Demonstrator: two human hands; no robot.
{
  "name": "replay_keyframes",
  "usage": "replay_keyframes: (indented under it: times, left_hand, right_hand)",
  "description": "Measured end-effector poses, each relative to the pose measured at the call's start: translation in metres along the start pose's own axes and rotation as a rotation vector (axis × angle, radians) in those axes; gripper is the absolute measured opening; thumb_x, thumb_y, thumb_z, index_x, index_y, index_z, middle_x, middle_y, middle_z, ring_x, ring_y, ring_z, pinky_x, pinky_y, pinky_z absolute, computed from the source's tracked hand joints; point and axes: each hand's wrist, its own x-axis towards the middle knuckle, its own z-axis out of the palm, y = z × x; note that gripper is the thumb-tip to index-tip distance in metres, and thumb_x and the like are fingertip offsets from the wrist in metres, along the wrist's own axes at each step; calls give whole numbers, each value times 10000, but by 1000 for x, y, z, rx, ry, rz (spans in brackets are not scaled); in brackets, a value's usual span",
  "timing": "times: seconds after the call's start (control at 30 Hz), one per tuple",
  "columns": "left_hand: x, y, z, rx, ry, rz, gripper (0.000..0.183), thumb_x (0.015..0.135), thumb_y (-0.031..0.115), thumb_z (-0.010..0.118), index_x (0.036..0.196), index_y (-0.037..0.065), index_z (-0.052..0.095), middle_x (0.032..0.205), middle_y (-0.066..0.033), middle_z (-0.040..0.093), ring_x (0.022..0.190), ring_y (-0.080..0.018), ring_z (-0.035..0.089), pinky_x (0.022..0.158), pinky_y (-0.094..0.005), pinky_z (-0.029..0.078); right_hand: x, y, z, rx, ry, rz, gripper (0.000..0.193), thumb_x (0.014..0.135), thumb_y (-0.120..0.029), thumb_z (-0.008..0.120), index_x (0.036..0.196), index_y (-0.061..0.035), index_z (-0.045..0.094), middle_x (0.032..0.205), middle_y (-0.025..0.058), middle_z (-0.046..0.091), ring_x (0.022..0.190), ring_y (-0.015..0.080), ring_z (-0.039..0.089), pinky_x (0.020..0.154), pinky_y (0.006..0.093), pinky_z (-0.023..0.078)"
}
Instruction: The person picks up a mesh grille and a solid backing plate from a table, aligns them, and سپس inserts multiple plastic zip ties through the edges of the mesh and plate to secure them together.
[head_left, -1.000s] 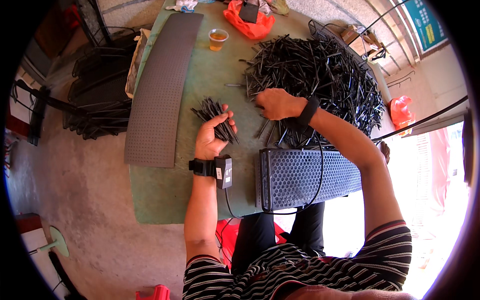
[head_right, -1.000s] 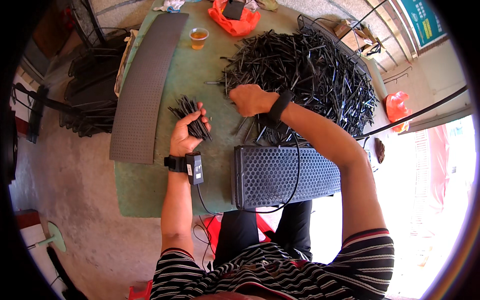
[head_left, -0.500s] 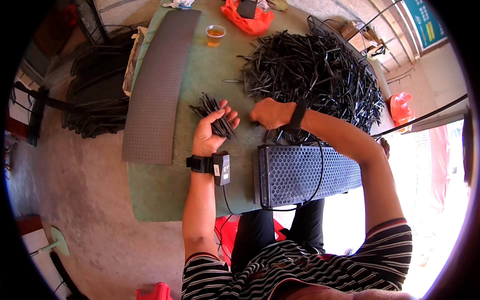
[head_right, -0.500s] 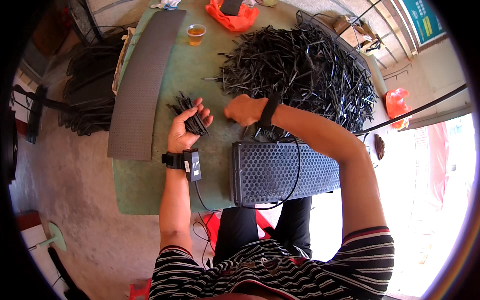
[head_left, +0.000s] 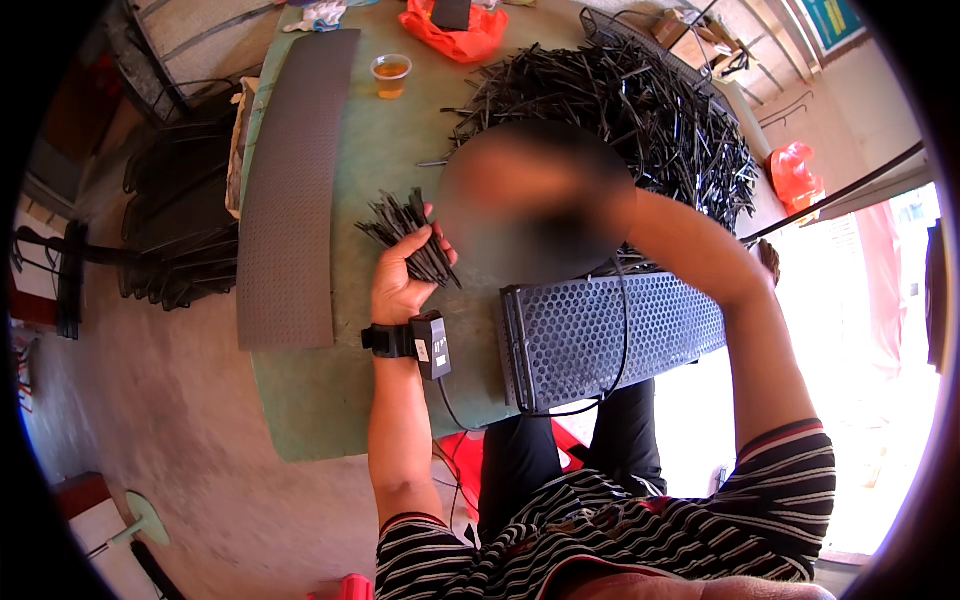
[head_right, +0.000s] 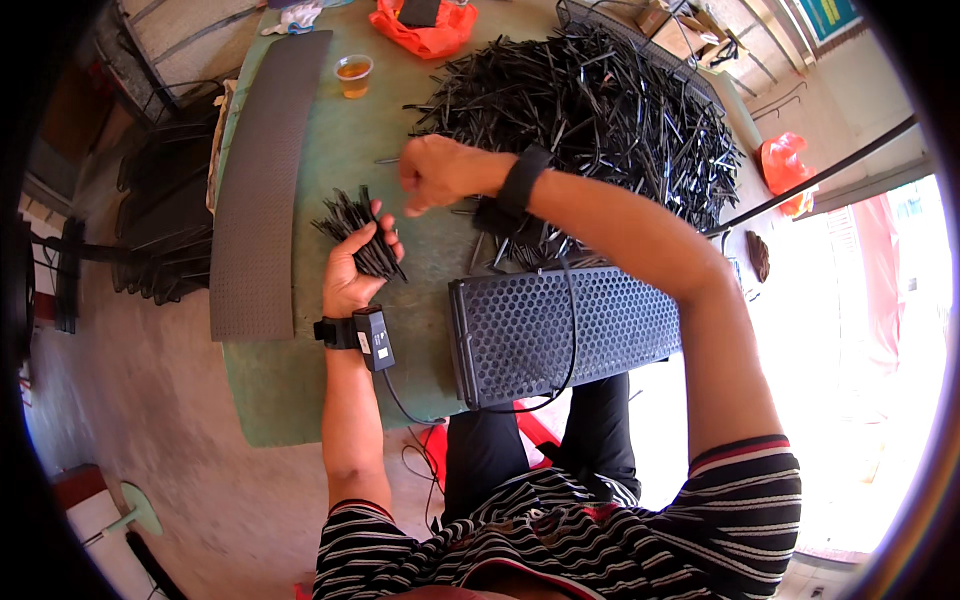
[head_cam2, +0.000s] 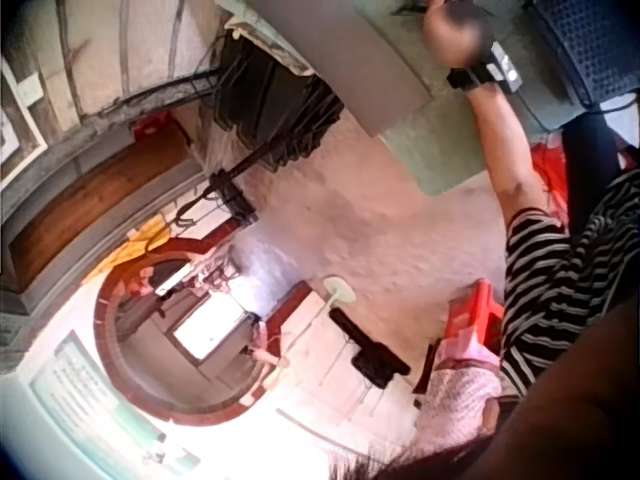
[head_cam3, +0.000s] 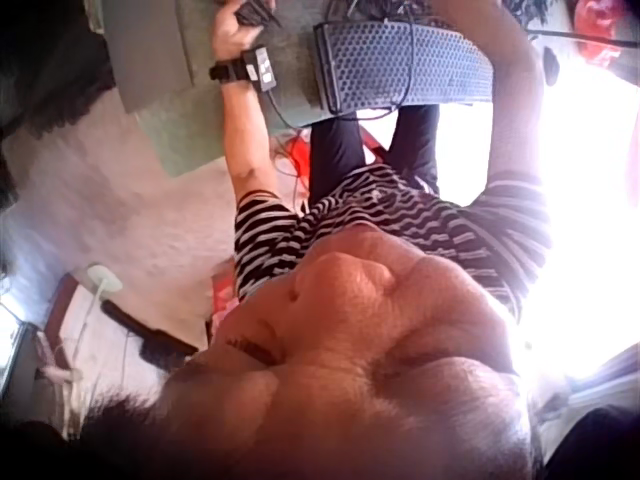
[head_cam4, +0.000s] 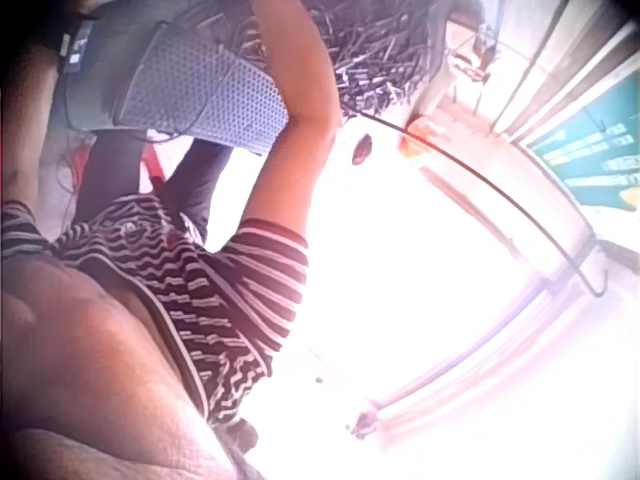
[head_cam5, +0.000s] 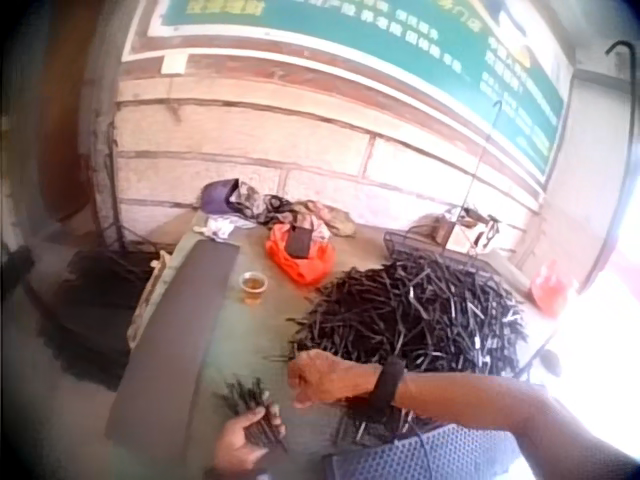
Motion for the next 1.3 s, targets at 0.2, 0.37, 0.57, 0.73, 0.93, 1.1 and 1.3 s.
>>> replay_keyframes:
  times: [0.2, 0.37, 0.57, 0.73, 0.93, 1.1, 1.3]
  left_hand:
    - [4, 0, 1, -90, -12, -31, 356, 794, 12, 568, 1141, 47, 494, 859, -74, 588, 705, -179, 537, 655, -340, 457]
    - [1, 2, 1, -84, 17, -25, 343, 789, 6, 574, 1122, 56, 510, 868, -80, 591, 714, -185, 541, 652, -343, 455]
    - [2, 1, 1, -78, 16, -26, 333, 791, 14, 577, 1116, 58, 521, 869, -75, 598, 714, -186, 545, 657, -342, 462]
    - [3, 1, 1, -120, 21, -51, 328, 787, 12, 580, 1108, 59, 528, 876, -79, 602, 719, -194, 546, 661, -354, 465]
    - [1, 4, -3, -71, 41, 14, 338, 787, 35, 587, 1119, 67, 533, 887, -65, 608, 785, -209, 572, 761, -387, 466]
    - [-3, 2, 11, -25, 110, 8, 313, 791, 47, 588, 1101, 64, 546, 888, -51, 609, 802, -206, 578, 785, -391, 463]
    - [2, 5, -3, -79, -10, -14, 280, 789, 33, 587, 1066, 55, 554, 888, -65, 606, 766, -193, 566, 708, -343, 478]
  right_hand:
    - [-68, 30, 37, -488, -305, -293, 559, 495, -167, 765, 967, 2, 517, 879, 138, 552, 764, 328, 591, 663, 387, 478]
    - [-65, 36, 58, -572, -350, -327, 557, 497, -125, 755, 973, -5, 493, 881, 126, 546, 726, 344, 593, 634, 402, 487]
    - [-46, 50, 70, -442, -413, -284, 282, 593, -112, 661, 825, 1, 547, 727, 169, 578, 704, 349, 591, 593, 421, 473]
    - [-28, 51, 49, -261, -116, -220, 174, 629, -129, 646, 700, 18, 584, 668, 180, 581, 700, 356, 584, 599, 414, 468]
    - [-4, 41, 15, 356, -113, 154, 168, 695, -102, 656, 744, 52, 609, 615, 118, 604, 538, 168, 610, 504, 287, 494]
    - [-4, 44, 11, 629, -65, 318, 124, 719, -44, 592, 739, 78, 598, 612, 127, 604, 540, 164, 619, 476, 265, 513]
    - [-1, 50, 14, 279, -72, 327, 130, 698, -67, 551, 618, 34, 571, 482, 102, 555, 473, 168, 600, 424, 280, 491]
